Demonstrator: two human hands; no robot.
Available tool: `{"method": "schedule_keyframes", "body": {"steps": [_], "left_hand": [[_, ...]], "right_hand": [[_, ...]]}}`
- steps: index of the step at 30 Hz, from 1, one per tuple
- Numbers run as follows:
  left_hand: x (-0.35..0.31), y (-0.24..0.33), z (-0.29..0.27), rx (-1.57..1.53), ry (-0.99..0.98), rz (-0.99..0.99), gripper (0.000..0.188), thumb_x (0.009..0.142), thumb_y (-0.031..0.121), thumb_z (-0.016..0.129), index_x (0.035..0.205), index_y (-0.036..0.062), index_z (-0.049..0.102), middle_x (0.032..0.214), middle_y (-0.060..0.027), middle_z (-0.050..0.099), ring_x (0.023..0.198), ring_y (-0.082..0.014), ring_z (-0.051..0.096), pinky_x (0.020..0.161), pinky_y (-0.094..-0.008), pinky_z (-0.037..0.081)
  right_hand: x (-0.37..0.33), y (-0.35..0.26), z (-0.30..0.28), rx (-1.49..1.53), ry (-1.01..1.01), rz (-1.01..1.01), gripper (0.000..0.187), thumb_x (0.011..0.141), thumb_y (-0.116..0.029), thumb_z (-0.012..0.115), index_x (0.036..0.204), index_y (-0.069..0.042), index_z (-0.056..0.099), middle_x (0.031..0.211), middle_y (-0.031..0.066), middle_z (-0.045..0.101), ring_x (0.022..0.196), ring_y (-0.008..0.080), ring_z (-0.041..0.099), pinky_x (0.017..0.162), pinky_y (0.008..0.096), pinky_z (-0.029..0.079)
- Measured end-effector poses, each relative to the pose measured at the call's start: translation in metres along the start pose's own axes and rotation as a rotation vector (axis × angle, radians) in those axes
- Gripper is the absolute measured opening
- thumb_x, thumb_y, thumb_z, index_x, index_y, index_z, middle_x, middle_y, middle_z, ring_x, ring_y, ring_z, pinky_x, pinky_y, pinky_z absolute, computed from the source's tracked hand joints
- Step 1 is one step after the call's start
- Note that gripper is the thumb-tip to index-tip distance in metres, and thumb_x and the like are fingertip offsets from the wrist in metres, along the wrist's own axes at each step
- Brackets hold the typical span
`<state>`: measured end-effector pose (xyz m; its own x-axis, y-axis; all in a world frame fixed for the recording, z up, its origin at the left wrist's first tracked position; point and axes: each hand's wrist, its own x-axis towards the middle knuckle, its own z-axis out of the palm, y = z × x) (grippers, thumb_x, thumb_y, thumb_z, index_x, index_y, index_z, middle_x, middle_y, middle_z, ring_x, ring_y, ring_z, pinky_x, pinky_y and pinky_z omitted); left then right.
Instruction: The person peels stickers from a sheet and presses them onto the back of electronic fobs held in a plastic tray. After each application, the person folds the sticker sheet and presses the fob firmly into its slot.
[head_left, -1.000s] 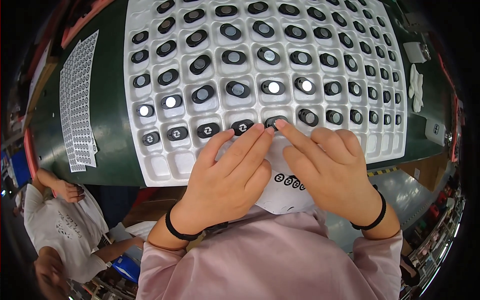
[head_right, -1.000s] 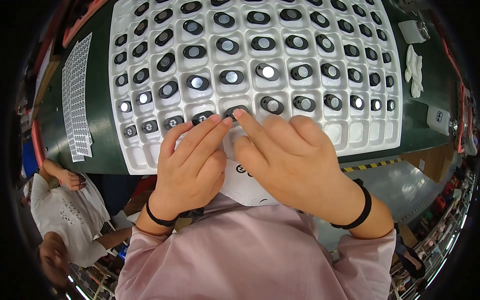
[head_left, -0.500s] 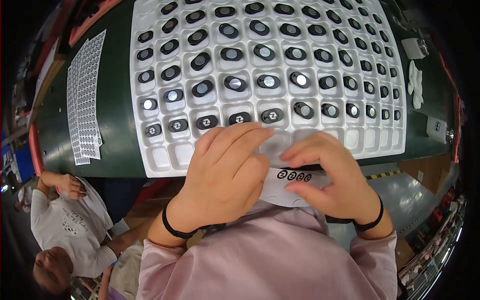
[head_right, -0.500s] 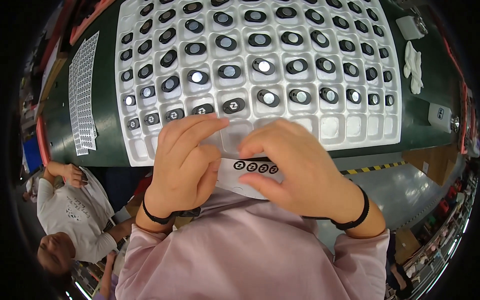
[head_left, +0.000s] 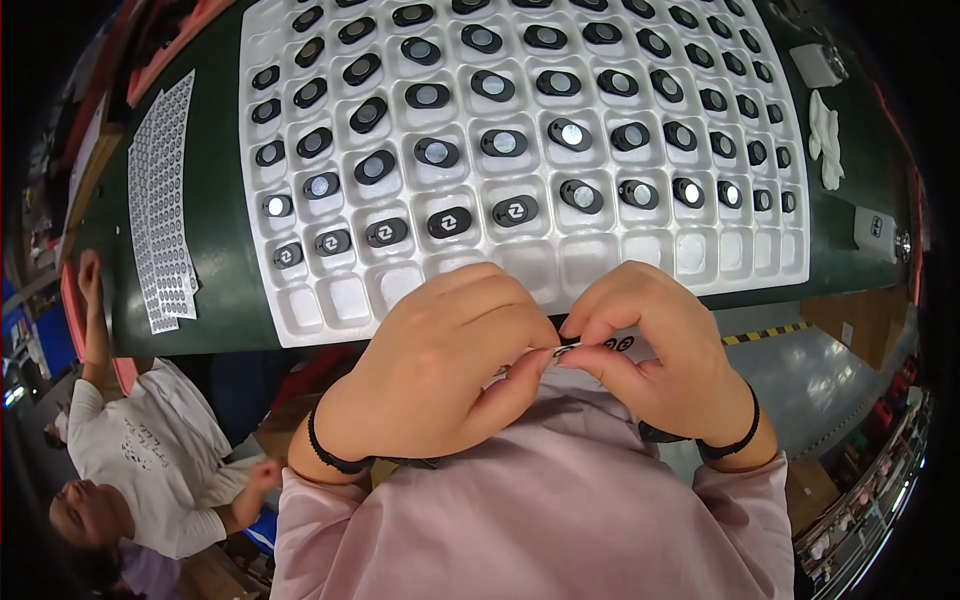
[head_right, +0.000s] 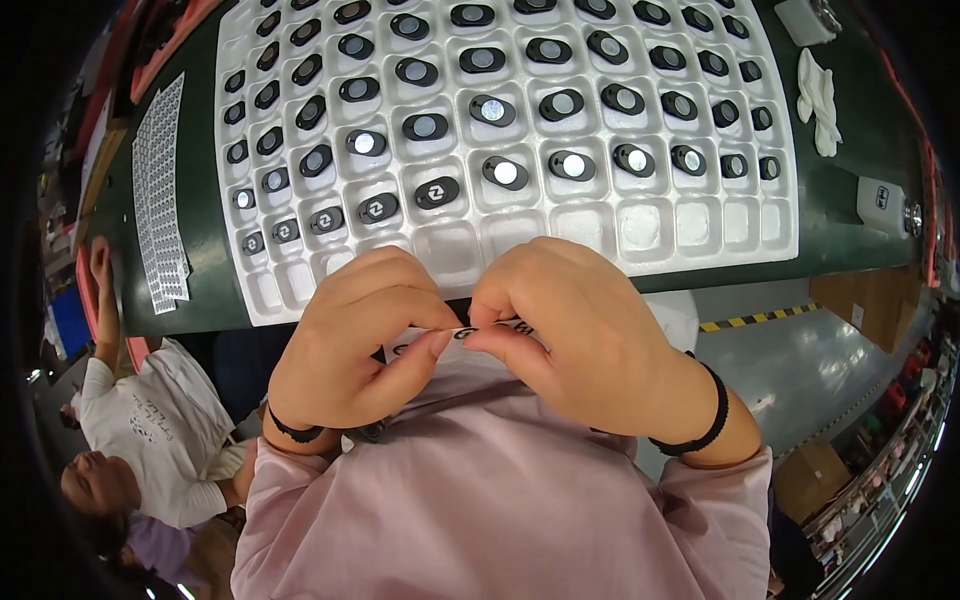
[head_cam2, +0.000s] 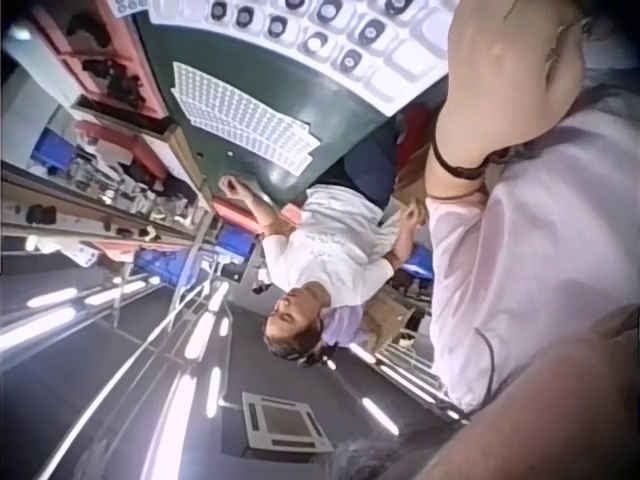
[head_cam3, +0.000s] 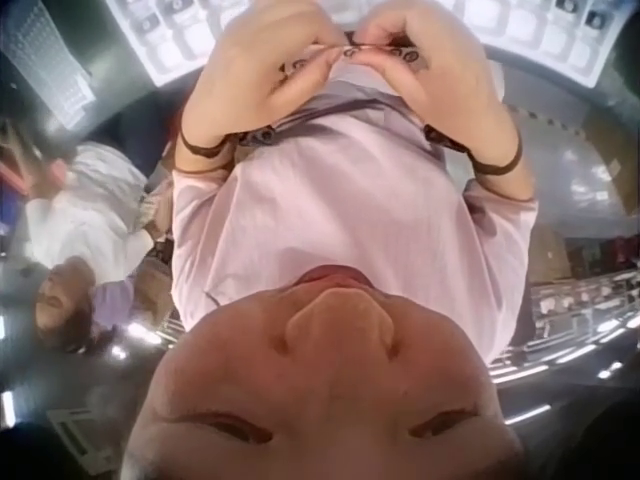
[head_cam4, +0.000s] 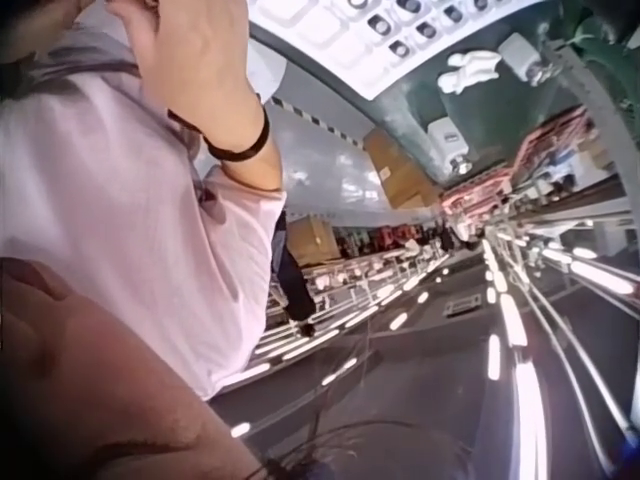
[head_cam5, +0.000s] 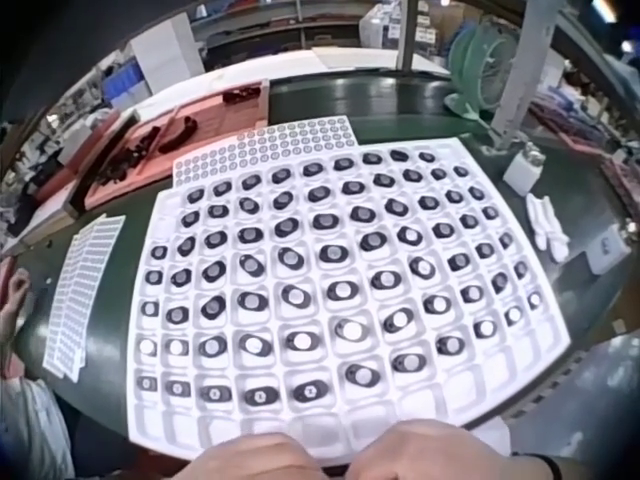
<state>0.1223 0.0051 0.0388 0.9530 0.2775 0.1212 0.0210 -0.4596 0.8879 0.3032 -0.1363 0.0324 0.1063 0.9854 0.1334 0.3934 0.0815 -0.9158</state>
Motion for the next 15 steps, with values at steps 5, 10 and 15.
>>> {"method": "schedule_keyframes", "body": {"steps": [5,10,15], "left_hand": [[0.0,0.0059,-0.0032,-0.249,-0.056,-0.16,0.007,0.082,-0.004,0.068,0.088,-0.0004,0.068,0.085,-0.0111,0.066,0.077,-0.0236,0.061,0.067,-0.0338,0.046],[-0.0017,0.0036,-0.0001,-0.561,-0.07,-0.32,0.003,0.085,-0.003,0.067,0.088,-0.0017,0.067,0.087,-0.0088,0.067,0.08,-0.019,0.061,0.073,-0.0299,0.046],[0.0011,0.006,-0.0002,-0.66,-0.083,-0.414,0.002,0.085,-0.003,0.066,0.087,-0.0021,0.066,0.088,-0.0082,0.067,0.08,-0.0174,0.061,0.076,-0.0288,0.046]], "right_hand": [[-0.0028,0.0101,-0.0004,0.063,-0.013,-0.112,0.031,0.075,0.003,0.085,0.089,-0.011,0.06,0.087,0.0045,0.07,0.075,0.0216,0.064,0.069,0.0341,0.049],[-0.003,0.0084,-0.0025,0.11,0.001,-0.145,0.029,0.074,0.0,0.087,0.086,-0.012,0.063,0.085,0.0021,0.07,0.074,0.0218,0.062,0.068,0.0342,0.048],[-0.0036,0.0081,-0.0018,0.087,0.024,-0.16,0.026,0.073,-0.002,0.088,0.084,-0.012,0.067,0.085,0.0016,0.071,0.073,0.0225,0.061,0.066,0.0335,0.047]]}}
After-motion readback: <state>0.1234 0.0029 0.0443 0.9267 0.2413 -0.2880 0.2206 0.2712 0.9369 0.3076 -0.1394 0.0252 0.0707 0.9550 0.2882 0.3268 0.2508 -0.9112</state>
